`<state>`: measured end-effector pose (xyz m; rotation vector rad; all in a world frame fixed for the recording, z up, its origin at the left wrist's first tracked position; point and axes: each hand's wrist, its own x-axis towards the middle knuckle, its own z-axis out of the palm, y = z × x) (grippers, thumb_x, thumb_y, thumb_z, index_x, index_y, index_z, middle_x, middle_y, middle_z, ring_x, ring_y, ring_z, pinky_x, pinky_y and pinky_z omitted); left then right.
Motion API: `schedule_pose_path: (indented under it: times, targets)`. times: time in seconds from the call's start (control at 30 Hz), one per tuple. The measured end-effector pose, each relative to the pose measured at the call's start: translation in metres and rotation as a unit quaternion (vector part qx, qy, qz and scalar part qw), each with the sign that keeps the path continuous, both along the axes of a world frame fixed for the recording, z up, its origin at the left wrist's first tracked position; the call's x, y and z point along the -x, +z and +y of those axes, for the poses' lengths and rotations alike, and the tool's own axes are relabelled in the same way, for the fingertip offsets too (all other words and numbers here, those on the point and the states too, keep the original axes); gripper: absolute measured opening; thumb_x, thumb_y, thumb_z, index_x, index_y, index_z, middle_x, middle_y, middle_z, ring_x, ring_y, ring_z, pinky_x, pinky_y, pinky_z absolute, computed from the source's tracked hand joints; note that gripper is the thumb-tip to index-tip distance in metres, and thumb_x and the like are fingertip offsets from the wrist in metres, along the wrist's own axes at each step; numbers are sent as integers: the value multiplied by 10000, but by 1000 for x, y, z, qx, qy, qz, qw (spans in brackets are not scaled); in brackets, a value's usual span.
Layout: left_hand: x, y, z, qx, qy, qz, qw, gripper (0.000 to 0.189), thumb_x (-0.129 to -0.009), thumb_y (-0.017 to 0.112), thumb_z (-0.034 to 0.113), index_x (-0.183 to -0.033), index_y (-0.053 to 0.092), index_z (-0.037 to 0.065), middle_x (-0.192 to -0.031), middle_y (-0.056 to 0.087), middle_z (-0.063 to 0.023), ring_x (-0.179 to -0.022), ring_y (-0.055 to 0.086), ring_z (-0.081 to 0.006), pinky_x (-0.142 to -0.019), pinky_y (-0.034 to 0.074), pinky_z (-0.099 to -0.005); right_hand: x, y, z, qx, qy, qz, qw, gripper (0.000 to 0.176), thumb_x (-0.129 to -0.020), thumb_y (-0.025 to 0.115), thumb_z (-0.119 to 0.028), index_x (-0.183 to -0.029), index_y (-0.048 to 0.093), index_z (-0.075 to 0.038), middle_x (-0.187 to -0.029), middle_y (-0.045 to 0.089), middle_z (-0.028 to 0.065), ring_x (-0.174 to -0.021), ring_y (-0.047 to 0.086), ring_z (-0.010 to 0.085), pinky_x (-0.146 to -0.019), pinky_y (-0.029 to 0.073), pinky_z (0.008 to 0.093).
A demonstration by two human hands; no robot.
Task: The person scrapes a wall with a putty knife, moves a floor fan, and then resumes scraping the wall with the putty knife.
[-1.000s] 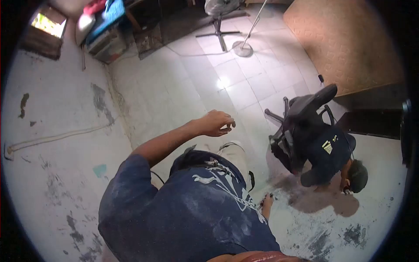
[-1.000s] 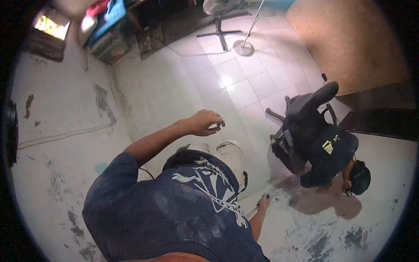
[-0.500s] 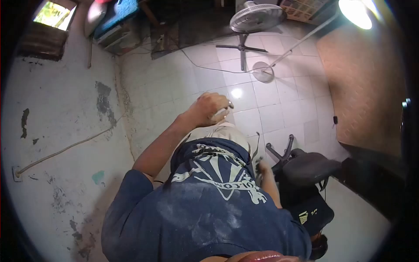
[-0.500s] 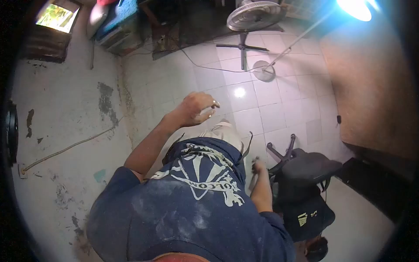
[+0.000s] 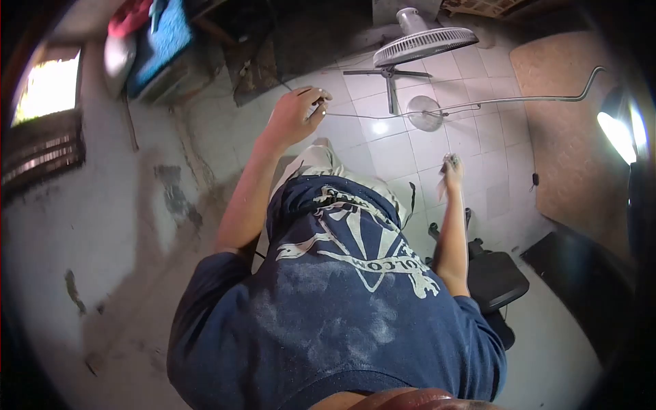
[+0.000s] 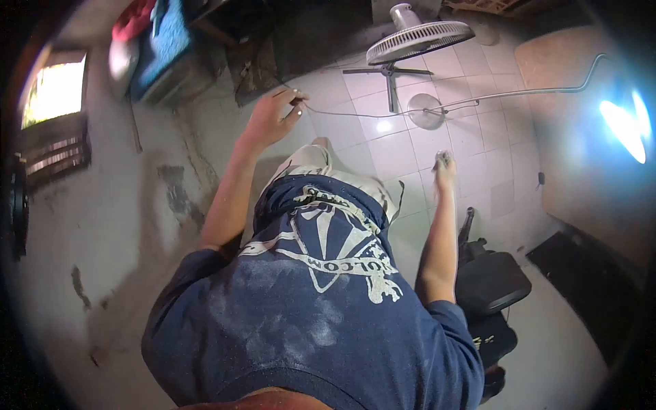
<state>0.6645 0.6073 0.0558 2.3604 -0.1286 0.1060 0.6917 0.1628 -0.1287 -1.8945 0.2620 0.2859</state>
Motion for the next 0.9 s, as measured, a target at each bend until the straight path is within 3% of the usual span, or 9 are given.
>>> schedule_pose_path:
  times: [0.17, 0.23, 0.33, 0.4, 0.5, 0.63, 0.67, 0.8, 0.9]
  targets:
    - [-141, 6, 34, 34, -134, 7, 990, 158, -764, 579, 85, -914, 603, 41, -878, 618, -123, -812, 603, -243, -730, 473, -330, 199, -108, 0, 54, -175, 341, 922, 437, -807, 587, -264, -1161, 475, -33, -632, 539, 57, -435, 479, 153, -416, 388, 287]
    - [-193, 1, 30, 66, -180, 34, 981, 176, -762, 592, 58, -937, 604, 39, -895, 623, -119, -834, 608, -216, -752, 473, -314, 257, -67, 27, 39, -289, 470, 833, 268, -798, 553, -289, -978, 540, -91, -551, 456, 33, -436, 473, 184, -413, 372, 341]
    - [-266, -12, 7, 38, -176, 66, 981, 185, -766, 601, 57, -951, 605, 43, -888, 632, -112, -824, 615, -197, -760, 478, -296, 316, -44, 55, -19, -420, 506, 753, 170, -785, 522, -250, -789, 485, -84, -534, 439, 58, -423, 455, 206, -384, 335, 364]
    - [-307, -45, -11, 8, -153, -16, 988, 207, -766, 602, 53, -972, 607, 52, -901, 636, -115, -823, 622, -201, -741, 487, -299, 313, -23, 72, -18, -459, 545, 701, 160, -787, 522, -238, -761, 498, -82, -529, 438, 64, -424, 459, 207, -376, 342, 357]
    - [-359, -92, -49, -39, -127, -8, 991, 222, -752, 582, 177, -965, 619, 128, -923, 644, -86, -857, 622, -236, -749, 493, -344, 308, -84, 62, -28, -472, 494, 729, 146, -798, 515, -222, -799, 497, -77, -531, 443, 71, -424, 460, 204, -370, 359, 347]
    - [-427, -130, -79, -179, -184, 77, 963, 264, -763, 538, 278, -996, 614, 181, -968, 641, -73, -879, 609, -280, -778, 488, -388, 185, -98, 34, -115, -493, 311, 805, 193, -816, 573, -274, -821, 513, -91, -621, 490, 17, -486, 466, 150, -445, 396, 311]
    - [-444, -142, -81, -183, -203, 91, 957, 284, -766, 517, 283, -1024, 599, 196, -998, 631, -68, -918, 599, -270, -788, 480, -394, 138, -86, 33, -21, -489, 255, 834, 156, -819, 562, -208, -726, 479, -114, -575, 453, 5, -457, 435, 132, -418, 344, 277]
    - [-498, -174, -85, -287, -257, 133, 913, 319, -774, 550, 287, -1077, 556, 187, -1062, 600, -88, -1013, 555, -287, -830, 454, -416, -10, 21, 45, 49, -337, 65, 938, 138, -862, 538, -191, -821, 540, -58, -667, 469, -14, -597, 446, 79, -562, 386, 230]
    - [-518, -199, -91, -306, -370, 89, 873, 457, -782, 575, 345, -1173, 475, 131, -1121, 552, -163, -1055, 519, -328, -879, 422, -444, -49, 46, 65, 29, -400, 43, 915, 159, -843, 554, -175, -791, 545, -26, -627, 493, 18, -568, 482, 100, -536, 405, 252]
